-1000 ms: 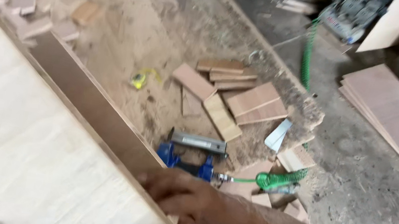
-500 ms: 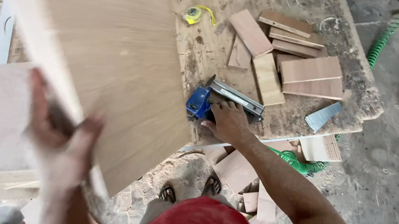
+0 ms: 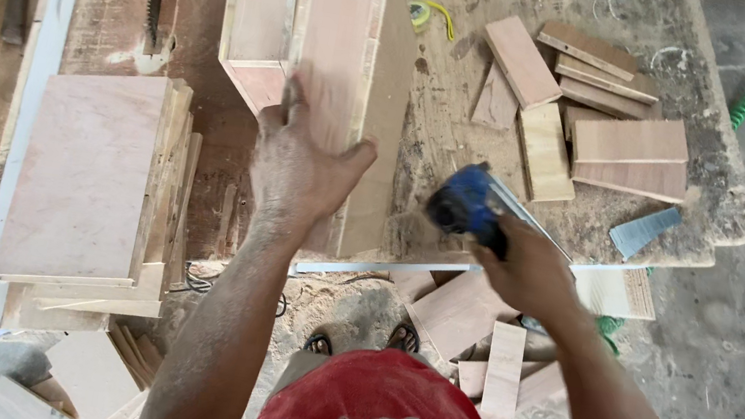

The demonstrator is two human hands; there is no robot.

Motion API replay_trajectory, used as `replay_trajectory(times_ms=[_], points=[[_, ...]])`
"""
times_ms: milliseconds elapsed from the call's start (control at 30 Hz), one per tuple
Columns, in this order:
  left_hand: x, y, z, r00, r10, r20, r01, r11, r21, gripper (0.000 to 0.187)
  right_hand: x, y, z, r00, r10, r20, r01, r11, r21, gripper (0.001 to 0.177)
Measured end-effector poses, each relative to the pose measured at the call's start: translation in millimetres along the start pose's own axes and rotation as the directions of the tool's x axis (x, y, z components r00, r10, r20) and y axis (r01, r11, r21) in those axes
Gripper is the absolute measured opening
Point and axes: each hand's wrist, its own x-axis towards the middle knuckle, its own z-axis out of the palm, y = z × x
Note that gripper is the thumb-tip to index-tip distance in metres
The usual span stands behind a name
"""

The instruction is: The person assembles small wooden boxes by aligning thin wooden strips with larger plywood panels on a workbench. They use a pneumatic nail gun to fasten the pieces together and occasionally use a hammer to adjust the fit of the wood.

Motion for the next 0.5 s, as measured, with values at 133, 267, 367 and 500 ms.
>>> replay_trajectory(times_ms=[133, 267, 367, 500], points=[[15, -3, 46, 0.988, -0.037, 0.147, 0.024, 0.996, 0.091, 0.112, -51, 1, -40, 0.964, 0.253, -0.083, -0.236, 0.956, 0.171, 0.046], [31, 11, 78, 0.944, -0.083, 0.320, 0.014, 0.978, 0.210, 0.113, -90, -14, -73, 0.850, 0.507, -0.141, -0.466, 0.850, 0.246, 0.037], [41, 17, 101, 0.947, -0.047, 0.318, -0.042, 0.963, 0.265, 0.113, -114, -17, -77, 0.815, 0.549, -0.187, -0.498, 0.827, 0.259, 0.035], [45, 9, 103, 0.936, 0.017, 0.351, -0.069, 0.988, 0.137, 0.117, -137, -30, -74, 0.830, 0.485, -0.275, -0.413, 0.866, 0.283, 0.031]])
